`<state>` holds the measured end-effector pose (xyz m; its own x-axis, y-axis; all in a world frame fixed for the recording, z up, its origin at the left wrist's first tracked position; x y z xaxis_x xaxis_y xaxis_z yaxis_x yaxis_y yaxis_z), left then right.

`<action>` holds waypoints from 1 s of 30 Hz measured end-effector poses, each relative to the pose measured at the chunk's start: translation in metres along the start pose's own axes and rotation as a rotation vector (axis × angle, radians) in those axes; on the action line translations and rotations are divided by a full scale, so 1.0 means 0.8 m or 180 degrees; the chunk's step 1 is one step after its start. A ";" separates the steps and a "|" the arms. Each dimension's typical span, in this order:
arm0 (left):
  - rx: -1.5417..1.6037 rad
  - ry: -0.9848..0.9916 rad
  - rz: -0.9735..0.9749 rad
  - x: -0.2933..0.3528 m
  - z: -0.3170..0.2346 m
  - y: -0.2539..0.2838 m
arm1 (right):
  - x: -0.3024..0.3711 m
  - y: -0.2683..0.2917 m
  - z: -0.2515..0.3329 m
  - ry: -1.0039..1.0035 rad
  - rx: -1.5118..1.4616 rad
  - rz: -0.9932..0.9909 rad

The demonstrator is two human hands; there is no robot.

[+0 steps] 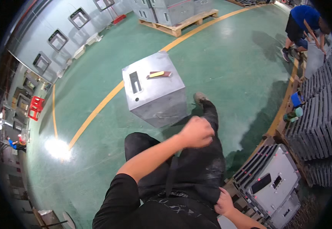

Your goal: Sanding and smoothing the edges and surfaces of metal fabrication parts using sandpaper and a scraper.

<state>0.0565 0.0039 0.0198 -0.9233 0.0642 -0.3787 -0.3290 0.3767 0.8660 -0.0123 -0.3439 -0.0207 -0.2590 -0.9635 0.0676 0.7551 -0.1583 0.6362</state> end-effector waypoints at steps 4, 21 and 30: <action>-0.0458 0.0965 -0.0965 0.087 0.114 0.087 | 0.044 0.008 -0.038 -0.0033 -0.0023 -0.0752; -0.1391 0.2715 -0.1076 0.164 0.235 0.131 | -0.663 0.059 0.093 0.1087 0.1767 -0.1710; -0.0807 0.2695 -0.1254 0.159 0.184 0.108 | -0.695 0.044 0.049 0.0598 0.2202 -0.1416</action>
<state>-0.0606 0.1804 -0.0015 -0.5419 -0.7486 -0.3820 -0.5871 0.0118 0.8095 0.1347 0.1946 -0.0060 -0.2943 -0.8722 -0.3907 0.0513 -0.4227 0.9048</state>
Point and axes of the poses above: each hand's wrist, its own x-axis away from the middle knuckle, its own y-axis out of the back of the hand, z = x × y, the point moved 6 cm from there along -x, towards the middle knuckle, and after that the axes turned 8 degrees about -y, right-handed, at the moved point
